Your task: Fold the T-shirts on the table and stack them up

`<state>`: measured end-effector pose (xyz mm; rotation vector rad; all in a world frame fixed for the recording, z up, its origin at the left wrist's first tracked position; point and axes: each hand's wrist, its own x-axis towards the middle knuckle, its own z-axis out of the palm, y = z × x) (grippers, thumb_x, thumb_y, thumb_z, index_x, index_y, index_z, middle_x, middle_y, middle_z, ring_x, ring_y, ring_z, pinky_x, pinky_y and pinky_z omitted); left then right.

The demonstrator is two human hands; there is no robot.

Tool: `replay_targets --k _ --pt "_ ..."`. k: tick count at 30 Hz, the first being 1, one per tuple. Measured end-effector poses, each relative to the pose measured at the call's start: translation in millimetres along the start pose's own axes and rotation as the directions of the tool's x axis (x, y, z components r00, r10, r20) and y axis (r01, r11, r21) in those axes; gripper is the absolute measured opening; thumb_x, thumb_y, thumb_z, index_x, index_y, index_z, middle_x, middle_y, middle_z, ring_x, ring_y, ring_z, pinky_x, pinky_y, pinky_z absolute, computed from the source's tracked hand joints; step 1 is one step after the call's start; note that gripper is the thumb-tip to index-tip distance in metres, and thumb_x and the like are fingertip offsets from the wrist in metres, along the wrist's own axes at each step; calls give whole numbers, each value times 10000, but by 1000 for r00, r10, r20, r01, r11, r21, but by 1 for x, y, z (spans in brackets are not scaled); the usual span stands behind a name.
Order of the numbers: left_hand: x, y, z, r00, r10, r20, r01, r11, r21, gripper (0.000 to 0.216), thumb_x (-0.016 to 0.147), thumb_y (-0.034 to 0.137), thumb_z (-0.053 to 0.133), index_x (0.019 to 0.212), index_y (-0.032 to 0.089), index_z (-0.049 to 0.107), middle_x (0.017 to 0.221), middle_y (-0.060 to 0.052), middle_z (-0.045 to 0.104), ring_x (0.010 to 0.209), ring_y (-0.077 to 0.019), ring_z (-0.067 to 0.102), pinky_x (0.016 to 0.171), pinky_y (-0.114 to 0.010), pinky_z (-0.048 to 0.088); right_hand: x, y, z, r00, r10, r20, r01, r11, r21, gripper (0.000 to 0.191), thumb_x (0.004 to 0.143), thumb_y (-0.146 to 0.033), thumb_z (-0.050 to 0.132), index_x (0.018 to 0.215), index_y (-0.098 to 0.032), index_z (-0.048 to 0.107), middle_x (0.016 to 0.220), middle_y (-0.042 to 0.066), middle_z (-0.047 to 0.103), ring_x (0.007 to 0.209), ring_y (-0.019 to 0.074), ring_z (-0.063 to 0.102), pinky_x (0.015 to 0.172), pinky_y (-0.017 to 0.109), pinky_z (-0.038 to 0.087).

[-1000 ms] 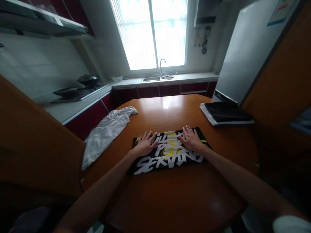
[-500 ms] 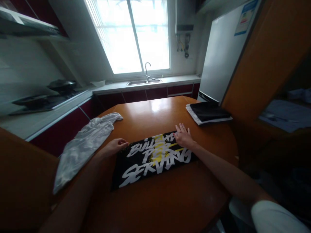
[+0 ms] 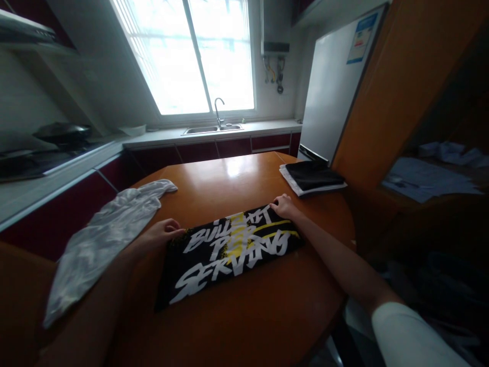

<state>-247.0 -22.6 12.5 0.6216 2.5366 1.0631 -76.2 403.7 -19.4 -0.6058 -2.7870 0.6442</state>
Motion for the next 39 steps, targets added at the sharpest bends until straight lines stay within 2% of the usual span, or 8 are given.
replay_targets --k 8,15,20,23,27,31,34,39 --pt "-8 11 -5 999 9 41 -7 999 -45 703 462 727 838 880 174 717 827 -75 752 788 -256 698 646 -300 543 9 5 -2 995 -71 -67 83 979 188 182 810 -248 726 970 -163 701 980 59 734 903 176 671 807 264 510" --pt "9 2 9 970 127 -207 -120 992 48 642 587 755 729 878 183 717 879 -65 755 851 -257 702 728 -300 554 25 14 -3 978 -40 -204 97 956 278 241 826 -242 712 1046 -155 666 1094 83 724 1024 194 678 926 311 514" --pt "18 8 25 944 184 -273 -106 955 276 497 747 620 623 957 176 695 1028 -121 742 956 -295 698 874 -384 556 19 7 -2 981 -21 -195 41 994 99 366 879 -281 669 1213 -133 649 1207 148 692 1152 260 630 1012 373 475" --pt "6 29 40 859 362 -363 -195 886 420 457 879 491 510 1141 150 666 1241 -162 682 1193 -315 618 1072 -453 461 0 -17 -1 963 -129 -235 125 992 -33 442 970 -314 519 1338 -82 594 1363 199 606 1295 287 530 1105 391 398" --pt "-26 61 88 828 534 -172 -396 774 495 510 1005 454 390 1363 145 577 1455 -140 566 1377 -267 494 1180 -433 356 -44 -59 12 919 -362 -158 349 931 -104 553 1012 -335 381 1495 -77 457 1584 168 407 1473 263 334 1203 405 260" --pt "-51 71 135 892 446 66 -400 715 573 638 1016 562 388 1532 188 423 1636 -124 324 1539 -325 211 1227 -563 194 -81 -83 35 888 -450 99 460 875 -151 636 1025 -398 326 1567 -65 343 1657 163 256 1543 279 185 1226 503 170" --pt "-57 71 143 926 340 162 -366 713 597 698 1011 615 363 1572 200 359 1672 -124 203 1556 -341 110 1225 -600 124 -90 -85 43 879 -426 215 462 872 -159 657 1025 -412 313 1569 -44 331 1652 182 248 1543 302 186 1223 550 146" --pt "-56 75 135 923 358 141 -369 721 586 729 1017 635 297 1599 196 297 1680 -105 180 1564 -289 88 1245 -539 114 -87 -84 39 891 -434 137 451 879 -152 641 1034 -405 281 1575 -65 327 1662 154 225 1552 267 156 1231 520 142"
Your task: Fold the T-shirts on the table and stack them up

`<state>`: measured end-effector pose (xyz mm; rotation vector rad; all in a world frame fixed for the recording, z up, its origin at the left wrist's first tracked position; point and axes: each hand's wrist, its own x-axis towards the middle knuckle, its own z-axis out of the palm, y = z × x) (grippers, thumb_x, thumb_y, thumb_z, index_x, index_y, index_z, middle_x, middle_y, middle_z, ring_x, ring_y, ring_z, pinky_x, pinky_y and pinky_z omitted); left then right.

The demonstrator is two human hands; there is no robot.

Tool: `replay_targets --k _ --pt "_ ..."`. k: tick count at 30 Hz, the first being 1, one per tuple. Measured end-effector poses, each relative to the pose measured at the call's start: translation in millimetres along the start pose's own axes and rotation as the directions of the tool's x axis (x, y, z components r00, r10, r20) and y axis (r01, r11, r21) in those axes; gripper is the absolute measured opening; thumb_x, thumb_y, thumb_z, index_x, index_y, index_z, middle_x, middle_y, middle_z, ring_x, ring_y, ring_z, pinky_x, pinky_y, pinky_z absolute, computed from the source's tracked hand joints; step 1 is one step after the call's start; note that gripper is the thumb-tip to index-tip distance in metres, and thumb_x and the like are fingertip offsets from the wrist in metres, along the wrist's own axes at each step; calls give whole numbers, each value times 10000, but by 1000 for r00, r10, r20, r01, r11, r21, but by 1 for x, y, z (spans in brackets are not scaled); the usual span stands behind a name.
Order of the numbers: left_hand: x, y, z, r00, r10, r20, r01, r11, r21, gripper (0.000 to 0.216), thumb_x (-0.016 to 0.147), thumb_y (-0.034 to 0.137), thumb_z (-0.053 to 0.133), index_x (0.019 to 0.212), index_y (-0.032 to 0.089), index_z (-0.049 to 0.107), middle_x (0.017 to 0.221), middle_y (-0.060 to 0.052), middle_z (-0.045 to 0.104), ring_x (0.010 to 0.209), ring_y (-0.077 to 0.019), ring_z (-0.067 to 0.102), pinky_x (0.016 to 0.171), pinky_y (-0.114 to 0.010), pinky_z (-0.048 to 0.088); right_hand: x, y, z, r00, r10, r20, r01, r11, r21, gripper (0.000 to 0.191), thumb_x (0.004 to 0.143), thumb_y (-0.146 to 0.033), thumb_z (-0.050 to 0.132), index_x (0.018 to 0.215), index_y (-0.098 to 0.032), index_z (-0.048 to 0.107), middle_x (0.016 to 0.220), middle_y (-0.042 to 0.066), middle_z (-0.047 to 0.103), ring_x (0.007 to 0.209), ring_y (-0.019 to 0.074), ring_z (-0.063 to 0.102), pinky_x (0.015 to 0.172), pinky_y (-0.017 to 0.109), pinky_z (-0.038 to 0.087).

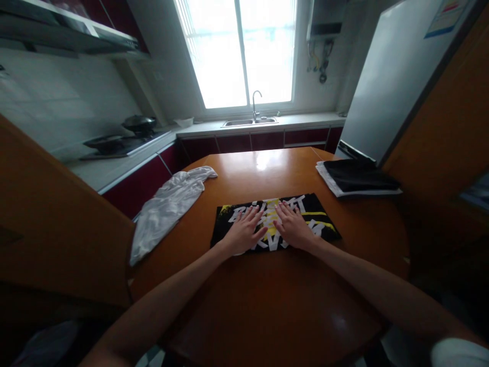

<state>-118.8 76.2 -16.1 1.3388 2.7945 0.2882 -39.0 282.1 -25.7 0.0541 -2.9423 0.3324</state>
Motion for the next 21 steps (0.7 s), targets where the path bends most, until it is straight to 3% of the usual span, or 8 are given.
replay_targets --k 6,8,13,18,21 --pt "4 -1 5 999 -1 32 1 1000 17 749 990 671 349 1590 224 328 1678 -112 191 1559 -326 108 1232 -574 120 2 -3 1 996 21 85 -21 1000 2 659 1020 -432 331 1563 -60 353 1644 185 269 1545 288 182 1225 545 141" --pt "7 -4 3 1000 -4 2 4 1000 10 728 999 669 317 1577 229 358 1670 -102 234 1556 -309 142 1233 -558 150 6 1 -2 998 40 54 -41 999 10 650 1024 -437 315 1562 -74 361 1649 172 262 1545 280 182 1225 533 157" --pt "20 -21 -1 989 -84 -125 93 993 67 695 1018 630 287 1561 210 395 1662 -97 271 1552 -297 168 1238 -535 149 23 29 -6 984 163 -71 -166 985 -41 651 1028 -419 295 1588 -88 301 1673 160 191 1554 270 139 1230 530 126" --pt "25 -36 10 989 -138 -47 142 986 87 717 998 666 298 1586 257 343 1671 -95 243 1548 -342 163 1221 -586 134 31 54 6 963 266 31 -264 962 -63 680 1024 -470 292 1583 -82 311 1665 172 216 1551 280 145 1228 552 85" --pt "25 -38 12 990 -127 -61 131 989 73 729 996 673 292 1582 243 354 1672 -108 234 1546 -347 165 1219 -588 137 31 59 7 959 281 -24 -282 958 -54 697 1024 -487 292 1581 -69 305 1664 183 211 1552 286 133 1221 577 78"
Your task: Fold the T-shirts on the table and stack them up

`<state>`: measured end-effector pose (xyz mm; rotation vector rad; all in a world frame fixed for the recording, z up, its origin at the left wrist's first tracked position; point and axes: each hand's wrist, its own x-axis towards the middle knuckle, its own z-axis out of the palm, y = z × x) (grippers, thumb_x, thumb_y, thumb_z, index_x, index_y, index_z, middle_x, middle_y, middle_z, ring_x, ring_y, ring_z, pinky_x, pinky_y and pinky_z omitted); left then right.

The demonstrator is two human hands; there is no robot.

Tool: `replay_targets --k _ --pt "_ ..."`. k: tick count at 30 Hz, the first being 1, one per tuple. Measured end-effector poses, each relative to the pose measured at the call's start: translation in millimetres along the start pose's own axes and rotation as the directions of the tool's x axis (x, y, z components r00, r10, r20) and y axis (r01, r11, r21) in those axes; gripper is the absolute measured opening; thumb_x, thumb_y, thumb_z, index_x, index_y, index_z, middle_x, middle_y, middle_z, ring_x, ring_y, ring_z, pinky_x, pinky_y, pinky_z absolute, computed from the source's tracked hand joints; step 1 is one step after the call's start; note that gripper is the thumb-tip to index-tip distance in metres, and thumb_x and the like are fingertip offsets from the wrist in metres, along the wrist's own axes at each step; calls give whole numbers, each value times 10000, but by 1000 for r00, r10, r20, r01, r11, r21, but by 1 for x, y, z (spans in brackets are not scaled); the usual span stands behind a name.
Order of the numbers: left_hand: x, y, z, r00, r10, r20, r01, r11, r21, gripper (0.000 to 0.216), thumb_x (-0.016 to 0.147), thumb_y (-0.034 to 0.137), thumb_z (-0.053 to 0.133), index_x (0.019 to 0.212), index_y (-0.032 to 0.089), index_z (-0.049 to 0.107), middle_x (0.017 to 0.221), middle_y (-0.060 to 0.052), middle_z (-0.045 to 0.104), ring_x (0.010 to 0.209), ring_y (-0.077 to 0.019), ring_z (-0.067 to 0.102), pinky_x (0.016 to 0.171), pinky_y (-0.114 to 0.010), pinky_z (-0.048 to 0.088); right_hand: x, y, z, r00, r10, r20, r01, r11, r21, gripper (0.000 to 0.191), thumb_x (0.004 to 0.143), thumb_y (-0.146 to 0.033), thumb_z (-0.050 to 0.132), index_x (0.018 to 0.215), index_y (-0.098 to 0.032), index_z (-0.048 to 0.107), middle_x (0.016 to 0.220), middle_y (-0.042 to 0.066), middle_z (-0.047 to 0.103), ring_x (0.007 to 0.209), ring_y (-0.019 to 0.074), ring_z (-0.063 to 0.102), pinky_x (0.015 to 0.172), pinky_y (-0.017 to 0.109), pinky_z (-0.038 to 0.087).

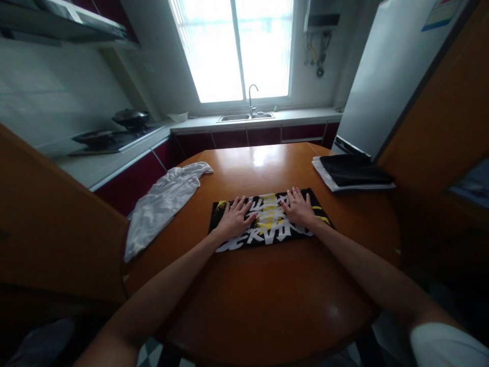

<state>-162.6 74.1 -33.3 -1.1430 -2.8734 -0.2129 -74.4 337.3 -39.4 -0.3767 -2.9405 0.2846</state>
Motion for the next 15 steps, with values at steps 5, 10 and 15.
replay_targets --k 5,10,15 --pt "-1 0 -1 1000 -7 -24 6 999 -33 737 992 687 286 1574 243 367 1669 -113 240 1550 -340 153 1219 -590 127 1 11 -2 999 47 6 -47 999 -9 699 1030 -506 277 1574 -69 322 1664 191 208 1552 286 126 1214 586 95" --pt "-1 0 -4 1000 -12 -18 11 999 -31 723 994 669 316 1561 228 395 1663 -124 252 1543 -350 180 1218 -588 151 3 16 3 997 63 44 -63 998 4 707 1031 -521 276 1571 -67 326 1663 186 217 1553 284 121 1215 586 108" --pt "-5 10 -14 991 35 -127 -39 999 -27 645 1015 587 364 1534 210 436 1646 -118 304 1543 -314 202 1233 -559 161 4 18 -9 995 87 -43 -85 995 42 648 1032 -446 300 1551 -63 362 1651 188 261 1536 309 183 1209 586 155"
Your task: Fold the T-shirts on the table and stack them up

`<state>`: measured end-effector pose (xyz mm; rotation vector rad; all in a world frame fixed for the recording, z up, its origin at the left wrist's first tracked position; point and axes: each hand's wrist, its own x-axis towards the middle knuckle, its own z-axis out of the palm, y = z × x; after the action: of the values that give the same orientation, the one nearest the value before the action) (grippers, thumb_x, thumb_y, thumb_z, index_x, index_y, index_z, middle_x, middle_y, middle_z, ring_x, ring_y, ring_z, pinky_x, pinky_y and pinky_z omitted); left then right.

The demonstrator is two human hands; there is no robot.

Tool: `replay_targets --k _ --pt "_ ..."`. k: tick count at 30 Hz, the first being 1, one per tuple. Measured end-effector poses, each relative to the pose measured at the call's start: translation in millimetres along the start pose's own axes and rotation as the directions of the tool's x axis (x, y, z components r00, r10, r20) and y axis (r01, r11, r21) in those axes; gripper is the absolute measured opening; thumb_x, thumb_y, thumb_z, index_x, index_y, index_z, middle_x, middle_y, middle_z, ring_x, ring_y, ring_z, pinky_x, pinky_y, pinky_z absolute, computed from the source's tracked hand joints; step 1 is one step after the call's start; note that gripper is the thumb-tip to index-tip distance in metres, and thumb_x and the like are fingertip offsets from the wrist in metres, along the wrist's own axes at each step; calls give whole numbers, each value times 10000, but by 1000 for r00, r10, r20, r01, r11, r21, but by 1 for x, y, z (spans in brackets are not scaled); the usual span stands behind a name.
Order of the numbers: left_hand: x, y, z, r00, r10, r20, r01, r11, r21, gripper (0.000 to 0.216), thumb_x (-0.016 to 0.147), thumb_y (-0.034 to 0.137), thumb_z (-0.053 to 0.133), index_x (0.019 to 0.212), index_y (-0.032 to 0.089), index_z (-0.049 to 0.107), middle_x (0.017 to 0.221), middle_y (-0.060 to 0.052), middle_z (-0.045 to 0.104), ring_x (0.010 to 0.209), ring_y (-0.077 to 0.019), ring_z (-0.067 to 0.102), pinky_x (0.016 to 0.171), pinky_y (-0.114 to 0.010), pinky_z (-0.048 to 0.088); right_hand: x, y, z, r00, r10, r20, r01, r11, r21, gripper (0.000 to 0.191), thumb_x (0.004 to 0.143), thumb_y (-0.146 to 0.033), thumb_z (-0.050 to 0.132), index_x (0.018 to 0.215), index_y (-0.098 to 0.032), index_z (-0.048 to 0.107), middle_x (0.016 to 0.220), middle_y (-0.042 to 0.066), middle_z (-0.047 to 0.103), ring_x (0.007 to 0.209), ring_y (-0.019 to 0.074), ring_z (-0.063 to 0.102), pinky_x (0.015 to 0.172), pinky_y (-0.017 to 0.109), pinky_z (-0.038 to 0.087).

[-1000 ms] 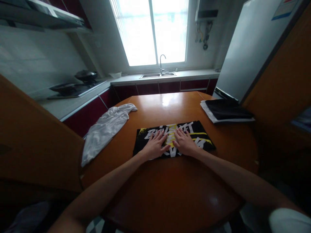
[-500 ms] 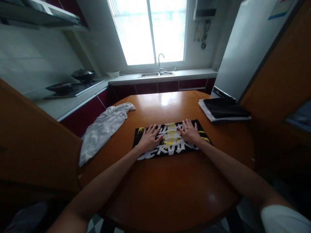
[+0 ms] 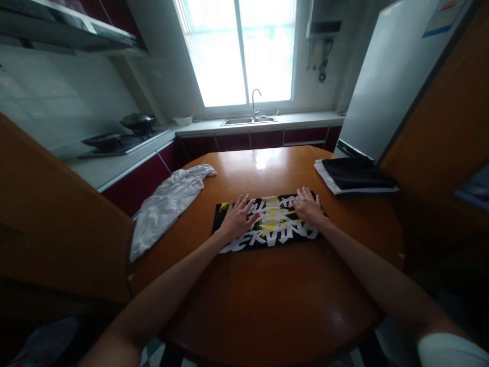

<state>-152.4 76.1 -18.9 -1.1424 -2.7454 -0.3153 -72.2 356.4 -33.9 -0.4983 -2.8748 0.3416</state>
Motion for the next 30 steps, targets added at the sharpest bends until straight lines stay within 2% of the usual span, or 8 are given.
replay_targets --k 4,6,8,12,16,19,24,30 --pt "-7 17 -7 995 92 33 -91 994 -56 640 1024 550 372 1542 177 416 1645 -114 304 1549 -291 187 1243 -528 176 5 15 -24 993 110 -50 -109 994 15 551 997 -404 400 1415 -75 544 1458 238 529 1364 342 473 1106 472 381" --pt "-12 26 -8 988 145 54 -140 986 -86 648 1020 559 383 1539 174 421 1640 -114 315 1547 -291 194 1248 -523 172 9 29 -36 979 202 -16 -202 979 8 478 972 -416 458 1270 -100 658 1300 241 634 1215 347 596 991 432 468" --pt "-18 34 -10 978 201 63 -193 975 -112 644 1015 573 397 1530 188 440 1632 -101 338 1541 -288 218 1254 -511 169 13 43 -44 960 278 32 -278 960 3 417 949 -429 510 1146 -125 716 1193 226 685 1111 337 658 898 403 503" --pt "-27 43 -9 960 268 84 -254 956 -148 617 1016 577 402 1526 232 453 1629 -67 354 1534 -274 245 1256 -476 192 16 63 -48 949 297 107 -301 953 30 372 900 -464 613 1002 -135 752 1061 202 733 990 308 707 791 349 508" --pt "-31 44 -3 947 280 159 -254 953 -163 626 1011 590 411 1548 268 419 1636 -67 337 1535 -295 236 1247 -516 197 19 67 -44 957 242 161 -254 966 56 359 855 -468 692 859 -115 759 887 180 750 901 294 718 716 307 494" --pt "-30 43 1 945 280 171 -251 952 -172 607 1030 591 355 1552 286 409 1641 -56 328 1539 -286 227 1248 -520 185 22 68 -41 948 260 182 -274 960 56 359 833 -471 720 801 -115 753 743 142 724 803 273 719 641 281 479" --pt "-28 42 1 944 277 180 -246 953 -176 589 1049 578 293 1543 286 426 1639 -54 333 1542 -279 215 1245 -524 187 27 74 -38 936 283 210 -315 939 136 342 770 -437 780 709 -105 724 654 99 679 663 227 680 518 251 421" --pt "-29 41 1 945 284 161 -255 950 -178 562 1055 551 301 1538 295 434 1632 -53 351 1537 -274 236 1241 -513 207 25 75 -38 939 234 252 -306 902 303 221 722 -299 805 671 -118 688 602 34 641 600 164 621 488 215 393"
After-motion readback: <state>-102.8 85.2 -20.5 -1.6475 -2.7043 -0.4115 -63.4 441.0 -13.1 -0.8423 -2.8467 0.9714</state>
